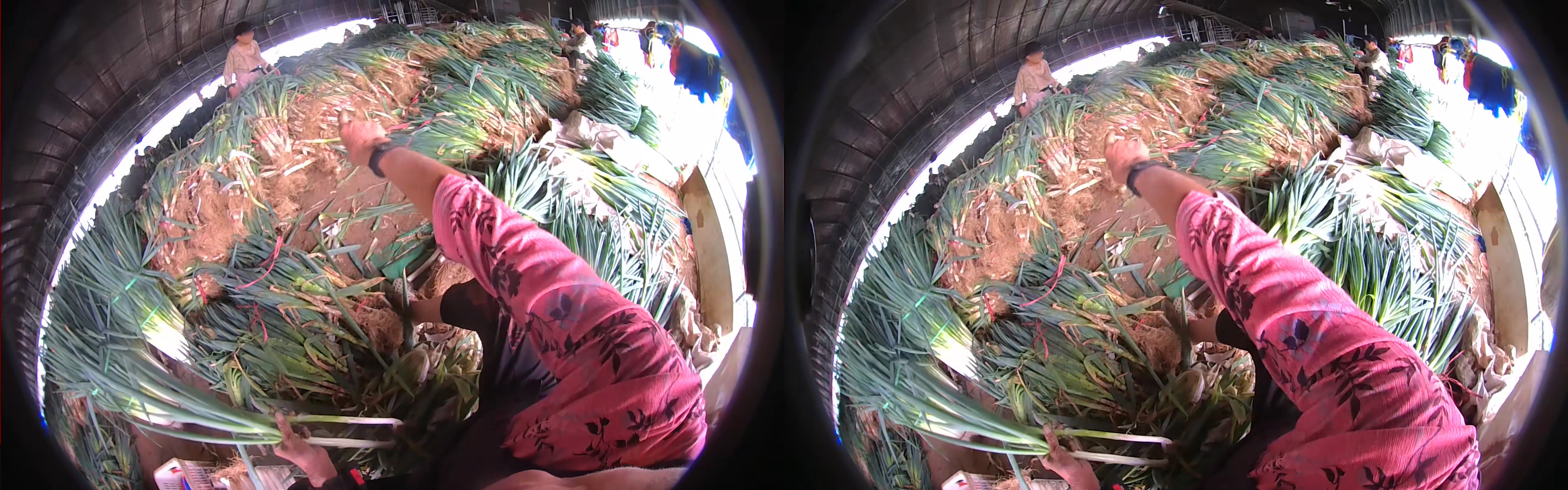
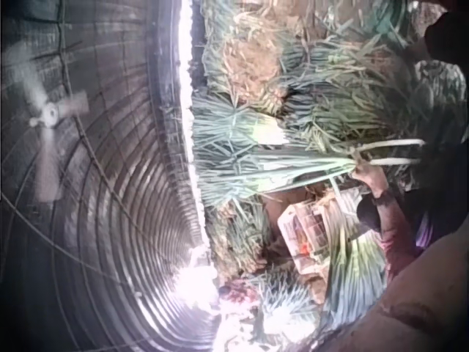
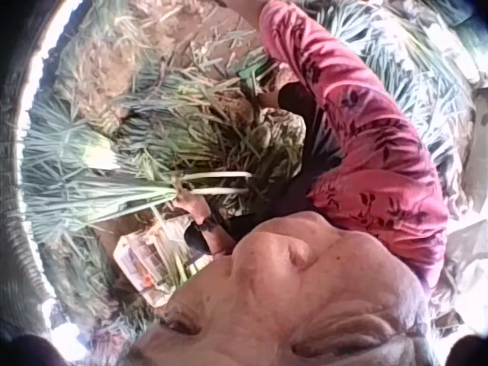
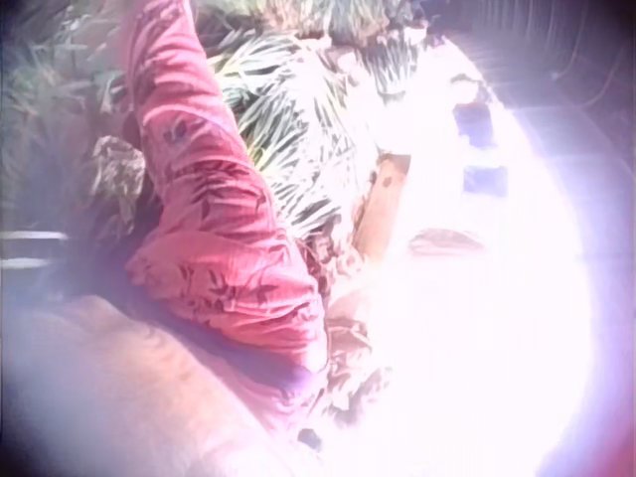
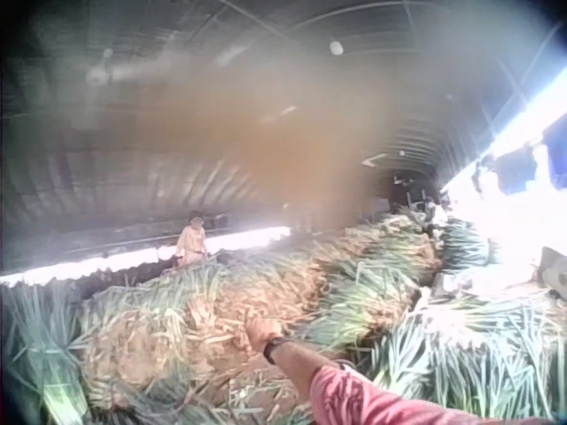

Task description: The person peels the outer layers from individual leeks by hand, places them into a bundle, and trims the roots of the bundle using a blade.

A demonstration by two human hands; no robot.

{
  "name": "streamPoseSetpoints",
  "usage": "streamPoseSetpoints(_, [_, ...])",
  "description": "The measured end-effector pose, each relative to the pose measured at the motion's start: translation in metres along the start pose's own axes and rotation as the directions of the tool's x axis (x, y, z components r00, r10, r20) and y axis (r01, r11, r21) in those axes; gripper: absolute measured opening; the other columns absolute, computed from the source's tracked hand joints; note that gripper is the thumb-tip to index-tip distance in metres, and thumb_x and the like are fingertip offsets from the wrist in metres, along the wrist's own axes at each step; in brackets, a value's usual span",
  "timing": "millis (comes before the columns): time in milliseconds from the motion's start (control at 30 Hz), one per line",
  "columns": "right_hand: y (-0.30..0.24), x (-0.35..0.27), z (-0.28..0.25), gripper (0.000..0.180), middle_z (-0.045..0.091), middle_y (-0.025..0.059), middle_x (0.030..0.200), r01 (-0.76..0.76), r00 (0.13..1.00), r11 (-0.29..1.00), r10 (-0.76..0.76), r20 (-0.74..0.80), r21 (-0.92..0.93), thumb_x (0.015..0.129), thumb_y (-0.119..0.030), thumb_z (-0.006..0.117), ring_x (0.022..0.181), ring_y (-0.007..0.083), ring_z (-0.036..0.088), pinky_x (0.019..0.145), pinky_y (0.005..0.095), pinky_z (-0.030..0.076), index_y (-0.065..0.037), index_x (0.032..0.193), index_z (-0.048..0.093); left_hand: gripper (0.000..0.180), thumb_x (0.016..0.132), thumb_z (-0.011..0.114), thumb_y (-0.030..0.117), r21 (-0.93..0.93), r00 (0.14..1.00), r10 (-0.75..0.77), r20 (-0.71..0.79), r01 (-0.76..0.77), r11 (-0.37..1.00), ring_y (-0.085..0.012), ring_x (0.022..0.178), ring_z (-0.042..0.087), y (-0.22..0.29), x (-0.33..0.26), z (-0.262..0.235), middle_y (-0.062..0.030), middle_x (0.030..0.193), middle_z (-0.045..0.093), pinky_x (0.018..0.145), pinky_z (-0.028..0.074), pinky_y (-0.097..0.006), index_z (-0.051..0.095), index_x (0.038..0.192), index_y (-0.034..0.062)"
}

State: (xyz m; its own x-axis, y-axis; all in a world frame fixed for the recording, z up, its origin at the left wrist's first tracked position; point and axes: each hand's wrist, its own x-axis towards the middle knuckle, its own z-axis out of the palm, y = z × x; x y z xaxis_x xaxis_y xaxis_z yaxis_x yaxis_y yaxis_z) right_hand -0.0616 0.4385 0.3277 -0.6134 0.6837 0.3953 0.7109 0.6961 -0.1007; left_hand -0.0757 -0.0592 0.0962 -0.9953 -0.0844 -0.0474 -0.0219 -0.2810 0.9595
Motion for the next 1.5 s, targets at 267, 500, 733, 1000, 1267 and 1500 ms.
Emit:
streamPoseSetpoints(267, [0.103,0.007,-0.016,0.041,0.066,0.0228,0.104,-0.148,0.985,0.988,0.144,-0.093,-0.039,0.090,-0.012,0.046,0.097,0.0338,0.067,0.079,0.0441,0.053,0.004,0.127,0.039,0.029,0.088,0.069,0.025,0.140,0.995,-0.094,-0.016,0.095,0.986,-0.0086,0.059,0.051,-0.013,-0.005,-0.039,-0.0038,0.082,0.062,0.045,0.034,-0.022,0.062,0.102,0.0002])
streamPoseSetpoints(500, [0.181,0.004,-0.020,0.053,0.065,0.0229,0.108,-0.340,0.934,0.938,0.330,-0.132,-0.060,0.090,-0.005,0.043,0.100,0.0371,0.065,0.080,0.0446,0.053,0.004,0.140,0.027,0.024,0.091,0.064,0.017,0.075,0.990,-0.134,0.052,0.130,0.989,-0.0077,0.050,0.047,-0.030,0.004,-0.018,-0.0054,0.081,0.063,0.041,0.034,-0.021,0.059,0.109,0.0028])
streamPoseSetpoints(733, [0.077,0.012,0.000,0.043,0.068,0.0192,0.099,-0.120,0.990,0.986,0.111,-0.084,-0.116,0.090,-0.012,0.048,0.096,0.0316,0.067,0.077,0.0463,0.053,0.004,0.129,0.041,0.018,0.091,0.064,0.016,0.125,0.987,-0.144,0.077,0.133,0.983,-0.0072,0.055,0.051,-0.023,0.009,-0.027,-0.0057,0.081,0.065,0.044,0.035,-0.019,0.059,0.104,0.0043])
streamPoseSetpoints(1000, [-0.080,-0.154,0.131,0.015,0.060,0.0182,0.072,0.357,0.797,0.754,-0.554,0.240,0.552,0.081,-0.012,0.052,0.064,0.0326,0.059,0.056,0.0462,0.047,0.000,0.087,0.061,0.020,0.088,0.067,0.015,0.077,0.975,-0.163,0.151,0.152,0.985,-0.0140,0.079,0.067,-0.043,-0.001,-0.006,-0.0044,0.094,0.068,0.054,0.050,-0.024,0.061,0.106,0.0069])
streamPoseSetpoints(1267, [-0.164,-0.372,0.186,0.037,0.058,0.0199,0.077,0.213,0.522,0.275,-0.843,0.129,0.937,0.092,-0.029,0.058,0.068,0.0334,0.056,0.062,0.0455,0.044,-0.001,0.113,0.049,0.028,0.081,0.071,0.005,0.059,0.895,-0.259,0.363,0.255,0.965,-0.0160,0.081,0.063,-0.059,0.003,-0.010,-0.0042,0.097,0.062,0.063,0.056,-0.031,0.061,0.108,0.0049])
streamPoseSetpoints(1500, [-0.149,-0.411,0.197,0.032,0.057,0.0225,0.072,0.257,0.674,0.318,-0.736,0.066,0.913,0.094,-0.028,0.053,0.070,0.0457,0.058,0.058,0.0517,0.044,-0.001,0.111,0.048,0.025,0.081,0.071,0.008,-0.010,0.913,-0.254,0.319,0.271,0.963,-0.0156,0.074,0.059,-0.018,-0.029,0.007,-0.0025,0.091,0.060,0.063,0.051,-0.029,0.061,0.103,0.0060])
